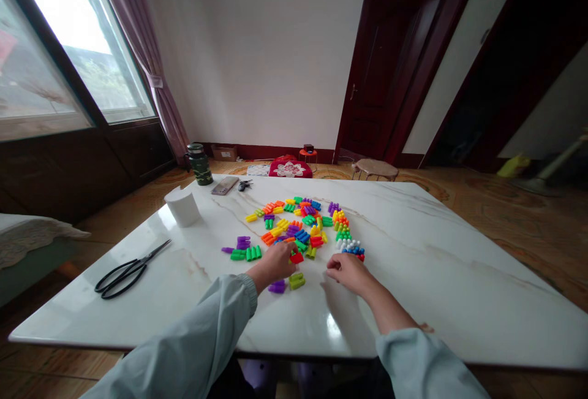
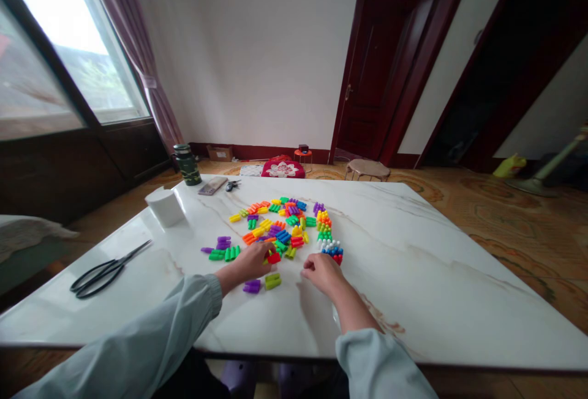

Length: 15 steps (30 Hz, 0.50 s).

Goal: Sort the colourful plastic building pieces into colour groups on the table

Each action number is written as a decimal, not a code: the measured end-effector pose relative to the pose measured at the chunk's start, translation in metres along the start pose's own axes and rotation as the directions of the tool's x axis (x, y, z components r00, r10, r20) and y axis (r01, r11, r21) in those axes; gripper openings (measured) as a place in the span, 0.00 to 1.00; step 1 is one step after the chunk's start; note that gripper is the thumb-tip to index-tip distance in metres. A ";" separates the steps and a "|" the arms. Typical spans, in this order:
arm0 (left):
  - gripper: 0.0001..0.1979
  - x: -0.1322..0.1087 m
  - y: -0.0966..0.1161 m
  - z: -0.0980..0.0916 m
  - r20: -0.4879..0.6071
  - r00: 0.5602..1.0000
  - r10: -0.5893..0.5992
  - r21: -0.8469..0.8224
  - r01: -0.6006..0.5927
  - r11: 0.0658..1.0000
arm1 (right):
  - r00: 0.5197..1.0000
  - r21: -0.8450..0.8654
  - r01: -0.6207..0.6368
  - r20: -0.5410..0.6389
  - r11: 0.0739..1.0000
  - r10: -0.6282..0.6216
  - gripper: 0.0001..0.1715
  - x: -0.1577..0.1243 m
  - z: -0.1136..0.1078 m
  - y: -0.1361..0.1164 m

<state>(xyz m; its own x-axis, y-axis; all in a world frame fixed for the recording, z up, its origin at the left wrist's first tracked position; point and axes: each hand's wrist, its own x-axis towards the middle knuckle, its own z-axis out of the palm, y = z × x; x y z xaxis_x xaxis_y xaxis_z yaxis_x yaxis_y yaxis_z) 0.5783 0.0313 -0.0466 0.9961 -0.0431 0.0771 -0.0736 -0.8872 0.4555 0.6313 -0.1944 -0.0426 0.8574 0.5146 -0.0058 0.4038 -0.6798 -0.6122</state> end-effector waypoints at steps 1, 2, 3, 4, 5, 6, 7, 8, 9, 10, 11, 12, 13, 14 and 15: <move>0.09 0.001 0.003 -0.003 -0.016 1.000 0.006 -0.018 -0.006 1.000 | 0.999 0.034 0.044 -0.029 0.998 -0.043 0.04 0.001 0.002 -0.005; 0.08 0.002 0.007 -0.006 -0.029 0.999 0.016 -0.052 -0.017 0.999 | 0.994 0.071 0.095 -0.062 0.993 -0.091 0.06 0.002 0.003 -0.011; 0.08 0.002 0.010 -0.009 -0.039 0.999 0.026 -0.102 -0.030 0.994 | 0.986 0.105 0.145 -0.096 0.984 -0.135 0.08 0.003 0.005 -0.017; 0.08 0.002 0.012 -0.011 -0.049 0.998 0.033 -0.166 -0.041 0.985 | 0.977 0.130 0.187 -0.129 0.974 -0.171 0.11 0.004 0.006 -0.023; 0.09 0.003 0.014 -0.013 -0.054 0.998 0.037 -0.236 -0.049 0.971 | 0.968 0.142 0.220 -0.156 0.965 -0.198 0.13 0.005 0.008 -0.028; 0.09 0.003 0.016 -0.015 -0.056 0.998 0.036 -0.304 -0.052 0.951 | 0.960 0.137 0.241 -0.176 0.961 -0.216 0.14 0.006 0.009 -0.033; 0.09 0.003 0.016 -0.016 -0.055 0.998 0.033 -0.361 -0.051 0.931 | 0.955 0.118 0.250 -0.194 0.961 -0.225 0.14 0.006 0.010 -0.037; 0.09 0.003 0.016 -0.017 -0.057 0.998 0.028 -0.400 -0.049 0.915 | 0.950 0.087 0.253 -0.209 0.964 -0.231 0.12 0.007 0.011 -0.041; 0.09 0.003 0.016 -0.017 -0.069 0.997 0.021 -0.425 -0.048 0.904 | 0.946 0.051 0.252 -0.223 0.966 -0.234 0.09 0.007 0.013 -0.043; 0.09 0.003 0.017 -0.017 -0.088 0.996 0.013 -0.443 -0.051 0.895 | 0.943 0.019 0.248 -0.233 0.969 -0.237 0.06 0.007 0.014 -0.045; 0.10 0.002 0.017 -0.017 -0.109 0.994 0.002 -0.458 -0.052 0.888 | 0.942 -0.005 0.243 -0.238 0.970 -0.237 0.05 0.007 0.015 -0.047; 0.11 0.002 0.017 -0.017 -0.123 0.992 -0.009 -0.475 -0.051 0.878 | 0.942 -0.018 0.240 -0.236 0.971 -0.238 0.05 0.006 0.016 -0.048; 0.12 0.002 0.018 -0.017 -0.118 0.993 -0.018 -0.501 -0.044 0.864 | 0.944 -0.022 0.243 -0.223 0.970 -0.242 0.05 0.006 0.017 -0.048; 0.11 0.002 0.019 -0.017 -0.095 0.995 -0.028 -0.539 -0.028 0.842 | 0.947 -0.017 0.246 -0.208 0.969 -0.244 0.05 0.007 0.018 -0.048; 0.10 0.002 0.020 -0.017 -0.061 0.997 -0.043 -0.590 -0.001 0.807 | 0.950 -0.004 0.242 -0.200 0.970 -0.238 0.05 0.007 0.017 -0.048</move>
<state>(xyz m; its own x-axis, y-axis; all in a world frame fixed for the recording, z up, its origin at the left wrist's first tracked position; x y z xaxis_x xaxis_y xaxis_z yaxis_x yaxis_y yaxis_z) 0.5783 0.0215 -0.0219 0.9936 0.0234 0.1110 -0.0890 -0.4452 0.8910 0.6128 -0.1493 -0.0270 0.7828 0.5460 0.2985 0.6006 -0.5374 -0.5920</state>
